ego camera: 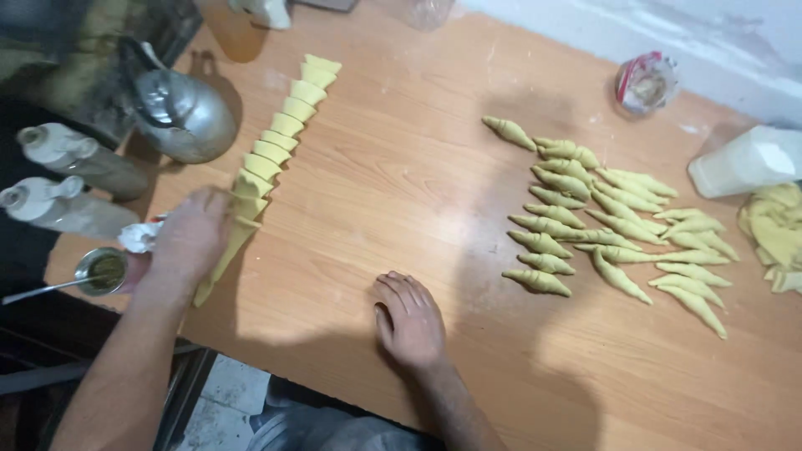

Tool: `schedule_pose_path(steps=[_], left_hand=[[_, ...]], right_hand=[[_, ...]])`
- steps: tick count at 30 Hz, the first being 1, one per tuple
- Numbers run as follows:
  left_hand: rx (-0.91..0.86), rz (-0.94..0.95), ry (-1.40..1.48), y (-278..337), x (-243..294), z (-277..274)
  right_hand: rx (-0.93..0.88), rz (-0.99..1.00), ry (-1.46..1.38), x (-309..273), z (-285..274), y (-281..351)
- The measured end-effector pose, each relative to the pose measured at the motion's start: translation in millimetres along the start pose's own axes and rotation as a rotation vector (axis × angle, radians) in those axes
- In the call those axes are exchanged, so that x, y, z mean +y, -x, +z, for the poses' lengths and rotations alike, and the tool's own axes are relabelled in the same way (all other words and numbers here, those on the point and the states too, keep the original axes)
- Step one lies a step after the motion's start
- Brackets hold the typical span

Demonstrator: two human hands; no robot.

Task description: Rolling triangular pieces of dough into croissant shapes on a wooden work surface.

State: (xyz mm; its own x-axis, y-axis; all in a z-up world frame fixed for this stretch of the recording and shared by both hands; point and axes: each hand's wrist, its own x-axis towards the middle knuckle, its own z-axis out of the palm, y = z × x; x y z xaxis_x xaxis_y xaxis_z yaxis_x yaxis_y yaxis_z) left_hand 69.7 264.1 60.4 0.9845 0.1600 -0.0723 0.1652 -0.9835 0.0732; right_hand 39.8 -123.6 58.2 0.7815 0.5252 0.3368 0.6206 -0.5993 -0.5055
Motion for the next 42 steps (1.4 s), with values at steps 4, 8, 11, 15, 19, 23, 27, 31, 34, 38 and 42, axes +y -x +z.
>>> schedule_pose_path(steps=[4, 8, 11, 15, 19, 23, 27, 31, 34, 38, 42], left_hand=[[0.032, 0.110, 0.087, 25, 7, 12], [0.219, 0.214, 0.116, 28, 4, 21], [0.205, 0.215, 0.000, 20, 8, 13], [-0.074, 0.182, -0.126, 12, 31, -25], [-0.229, 0.307, -0.282, 45, 77, -80], [-0.323, 0.389, 0.047, 108, 130, -134], [-0.109, 0.552, 0.693, 132, 156, -136], [-0.089, 0.415, 0.966, 137, 194, -82], [-0.167, 0.192, 0.989, 133, 224, -52], [0.073, 0.164, 0.776, 106, 225, -58], [0.188, 0.203, 0.625, 95, 229, -94]], right_hand=[[0.024, 0.006, -0.009, -4, -6, 10], [0.060, 0.003, -0.040, -8, -6, 18], [0.088, -0.002, -0.039, -13, -5, 22], [0.133, 0.004, -0.037, -18, -3, 31], [0.132, 0.116, -0.163, -46, -16, 35], [0.016, 0.165, -0.573, -84, -33, 23], [-0.079, 0.243, -0.474, -74, -25, 22], [-0.074, 0.344, -0.806, -89, -66, 33], [-0.131, 0.441, -0.712, -91, -77, 60], [-0.179, 0.521, -0.443, -60, -64, 137], [-0.253, 0.663, -0.401, -16, -50, 209]])
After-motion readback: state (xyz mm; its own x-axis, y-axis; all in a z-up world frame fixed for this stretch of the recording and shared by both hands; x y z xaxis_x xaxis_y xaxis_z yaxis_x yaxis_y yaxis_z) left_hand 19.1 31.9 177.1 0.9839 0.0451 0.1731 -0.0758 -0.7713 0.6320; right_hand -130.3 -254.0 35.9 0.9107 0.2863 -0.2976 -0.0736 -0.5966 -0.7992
